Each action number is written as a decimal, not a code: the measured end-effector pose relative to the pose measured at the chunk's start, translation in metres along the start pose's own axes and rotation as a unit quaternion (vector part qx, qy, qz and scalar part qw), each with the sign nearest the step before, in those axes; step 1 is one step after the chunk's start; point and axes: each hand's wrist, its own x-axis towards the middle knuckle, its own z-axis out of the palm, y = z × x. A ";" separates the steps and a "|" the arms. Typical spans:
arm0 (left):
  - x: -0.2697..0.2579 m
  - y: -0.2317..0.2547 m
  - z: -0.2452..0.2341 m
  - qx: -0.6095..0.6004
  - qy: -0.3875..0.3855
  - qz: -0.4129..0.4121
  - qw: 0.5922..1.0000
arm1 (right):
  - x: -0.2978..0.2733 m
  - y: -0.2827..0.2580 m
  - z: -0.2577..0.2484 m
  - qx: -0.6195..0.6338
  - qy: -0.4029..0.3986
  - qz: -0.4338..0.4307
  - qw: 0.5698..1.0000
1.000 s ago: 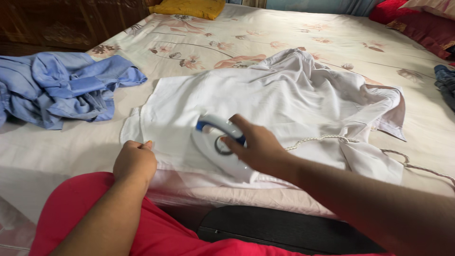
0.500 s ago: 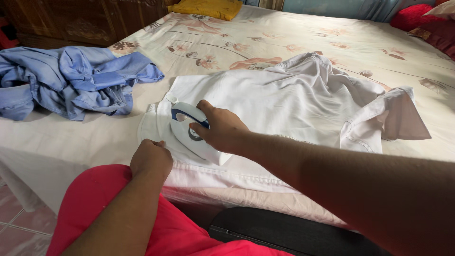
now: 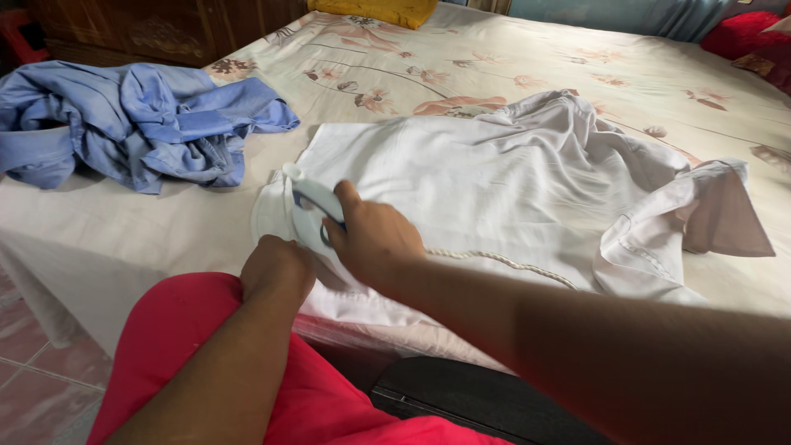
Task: The person irons a white shirt laid out on a bed. They smooth the fabric with their hands and use an electric iron to press the shirt, moving it across different sections to remove wrinkles.
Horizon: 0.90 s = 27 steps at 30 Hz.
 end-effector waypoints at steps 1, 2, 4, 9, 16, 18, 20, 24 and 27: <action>0.000 -0.002 0.002 0.002 -0.001 0.009 1.000 | 0.011 -0.001 0.000 0.002 -0.002 0.004 1.000; 0.000 -0.003 0.003 0.004 -0.001 0.017 1.000 | 0.020 -0.001 0.000 0.006 0.003 0.010 1.000; -0.001 -0.002 0.002 0.000 -0.008 0.014 1.000 | 0.034 -0.002 -0.001 0.013 0.011 0.020 1.000; -0.009 0.005 -0.007 0.000 -0.042 -0.005 0.999 | 0.022 0.008 -0.012 0.013 -0.024 0.009 1.000; -0.018 0.015 -0.012 -0.022 -0.020 -0.031 0.999 | -0.036 0.017 -0.014 -0.021 0.012 0.024 0.999; -0.018 0.015 -0.010 -0.036 -0.014 -0.046 0.998 | -0.036 0.018 -0.010 -0.029 0.040 0.014 0.999; -0.019 0.014 -0.008 -0.022 0.007 -0.040 0.999 | -0.028 0.018 -0.006 -0.031 0.052 0.024 0.998; -0.018 0.007 -0.006 -0.006 0.019 0.000 1.000 | 0.013 0.021 -0.014 -0.020 0.053 0.066 0.996; -0.016 0.006 -0.005 -0.007 0.015 -0.001 1.000 | 0.021 0.030 -0.026 -0.016 0.024 0.099 0.995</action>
